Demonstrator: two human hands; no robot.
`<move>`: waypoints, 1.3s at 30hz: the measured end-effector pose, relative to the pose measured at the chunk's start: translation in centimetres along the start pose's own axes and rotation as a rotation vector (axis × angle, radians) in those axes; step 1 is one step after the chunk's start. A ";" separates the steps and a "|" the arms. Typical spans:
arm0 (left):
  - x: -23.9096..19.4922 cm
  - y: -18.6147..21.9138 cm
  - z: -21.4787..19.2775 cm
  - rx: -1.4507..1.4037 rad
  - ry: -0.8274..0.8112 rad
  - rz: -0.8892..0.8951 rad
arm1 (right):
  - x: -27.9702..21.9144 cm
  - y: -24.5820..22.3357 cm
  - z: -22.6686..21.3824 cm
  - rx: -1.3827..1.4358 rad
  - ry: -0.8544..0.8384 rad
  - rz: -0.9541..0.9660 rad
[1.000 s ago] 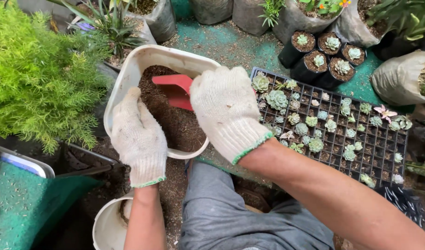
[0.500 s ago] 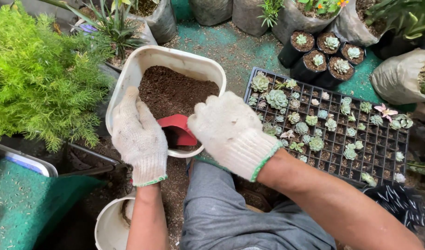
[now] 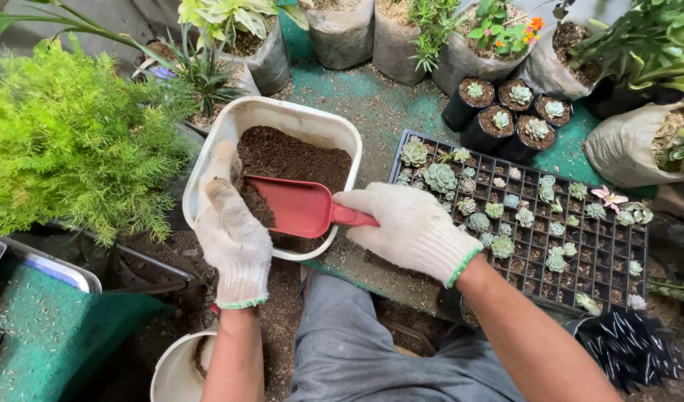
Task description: The person is potting small succulent plants into a multi-cell tray. They use a red scoop to transfer soil from a white bucket into the tray cells and then use their gloved hands to press the soil down around the plants.
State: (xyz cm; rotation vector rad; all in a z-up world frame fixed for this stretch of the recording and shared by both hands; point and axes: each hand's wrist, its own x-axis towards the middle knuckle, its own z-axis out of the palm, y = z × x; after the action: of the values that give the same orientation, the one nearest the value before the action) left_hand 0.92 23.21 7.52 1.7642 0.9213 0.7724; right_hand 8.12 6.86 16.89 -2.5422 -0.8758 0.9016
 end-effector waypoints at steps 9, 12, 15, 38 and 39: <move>-0.2 -1.5 -0.2 -0.039 -0.207 0.339 | -0.7 5.5 5.4 0.237 0.263 -0.027; -0.8 0.3 0.0 -0.053 -0.130 0.174 | -1.0 5.6 5.2 0.258 0.268 -0.006; -0.5 -0.6 -0.7 -0.138 -0.265 0.420 | -0.9 5.8 5.4 0.263 0.245 -0.023; -20.0 -4.0 7.4 -0.218 -0.940 0.297 | -24.2 21.4 7.5 0.154 0.138 0.775; -20.5 -4.6 7.9 -0.229 -0.982 0.211 | -24.5 21.6 7.6 0.104 0.086 0.798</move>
State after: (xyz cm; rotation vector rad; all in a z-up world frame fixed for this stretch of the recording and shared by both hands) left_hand -4.23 3.22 -1.39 1.7391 -0.0118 0.0593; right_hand -2.32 -24.75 12.54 -2.8141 0.2564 0.9791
